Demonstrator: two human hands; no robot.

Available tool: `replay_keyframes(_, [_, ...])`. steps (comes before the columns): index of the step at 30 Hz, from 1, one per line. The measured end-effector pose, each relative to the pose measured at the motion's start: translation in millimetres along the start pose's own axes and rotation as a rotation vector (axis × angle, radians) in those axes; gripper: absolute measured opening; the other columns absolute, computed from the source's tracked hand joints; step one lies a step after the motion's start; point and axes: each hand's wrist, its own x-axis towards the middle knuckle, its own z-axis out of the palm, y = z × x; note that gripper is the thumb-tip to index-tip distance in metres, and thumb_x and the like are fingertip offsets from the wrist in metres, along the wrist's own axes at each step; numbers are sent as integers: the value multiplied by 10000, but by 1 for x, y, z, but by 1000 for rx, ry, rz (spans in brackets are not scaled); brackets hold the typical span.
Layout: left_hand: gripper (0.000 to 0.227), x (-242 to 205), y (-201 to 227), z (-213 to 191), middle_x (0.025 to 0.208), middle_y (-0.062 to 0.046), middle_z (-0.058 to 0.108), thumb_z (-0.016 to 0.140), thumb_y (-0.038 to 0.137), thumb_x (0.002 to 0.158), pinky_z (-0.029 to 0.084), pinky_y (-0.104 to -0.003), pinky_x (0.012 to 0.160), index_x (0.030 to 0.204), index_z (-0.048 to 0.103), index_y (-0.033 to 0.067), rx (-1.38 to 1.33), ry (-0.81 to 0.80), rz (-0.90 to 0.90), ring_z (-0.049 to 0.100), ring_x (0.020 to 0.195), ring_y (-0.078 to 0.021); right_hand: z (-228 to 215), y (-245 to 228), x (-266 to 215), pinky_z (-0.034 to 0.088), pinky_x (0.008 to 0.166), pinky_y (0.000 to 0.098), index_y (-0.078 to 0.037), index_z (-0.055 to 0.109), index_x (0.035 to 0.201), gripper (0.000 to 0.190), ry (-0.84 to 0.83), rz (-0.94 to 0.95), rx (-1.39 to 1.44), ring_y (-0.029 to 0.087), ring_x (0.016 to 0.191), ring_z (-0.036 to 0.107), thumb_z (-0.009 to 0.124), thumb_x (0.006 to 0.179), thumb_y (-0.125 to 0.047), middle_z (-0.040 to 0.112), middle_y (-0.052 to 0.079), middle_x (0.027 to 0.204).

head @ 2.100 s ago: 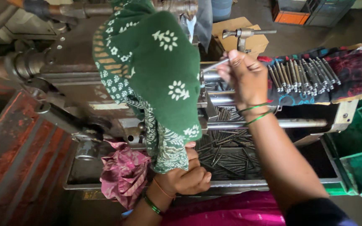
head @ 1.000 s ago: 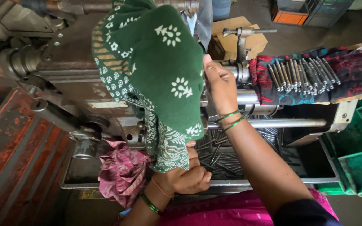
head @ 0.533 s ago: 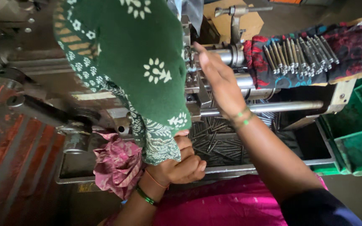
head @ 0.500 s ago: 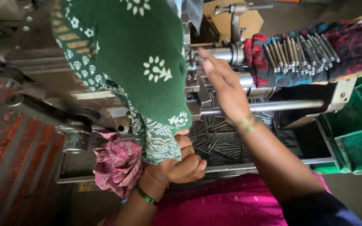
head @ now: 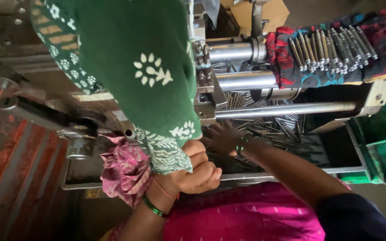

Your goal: The person repeatedly picks up small metal rods from a tray, wipes them with a pink cloth, and places them into a green plastic bin. The person also adjusts a green cloth covering part of the machine.

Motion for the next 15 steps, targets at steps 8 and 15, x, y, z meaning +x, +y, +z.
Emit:
replay_keyframes(8, [334, -3, -2, 5, 580, -10, 448, 682, 151, 851, 555, -419, 810, 614, 448, 136, 48, -10, -17, 556, 661, -189, 18, 22, 19, 476, 1026, 509, -201, 517, 1401, 901, 489, -166, 327, 382, 1256, 595, 814, 674, -645, 578, 175, 1422])
replay_keyframes(15, [301, 9, -5, -2, 604, 5, 507, 698, 163, 845, 546, -454, 931, 625, 492, 143, 82, -31, 51, 601, 700, -190, -6, 14, 16, 496, 999, 502, -197, 541, 1384, 912, 218, -39, 334, 381, 1205, 610, 822, 622, -610, 619, 177, 1336])
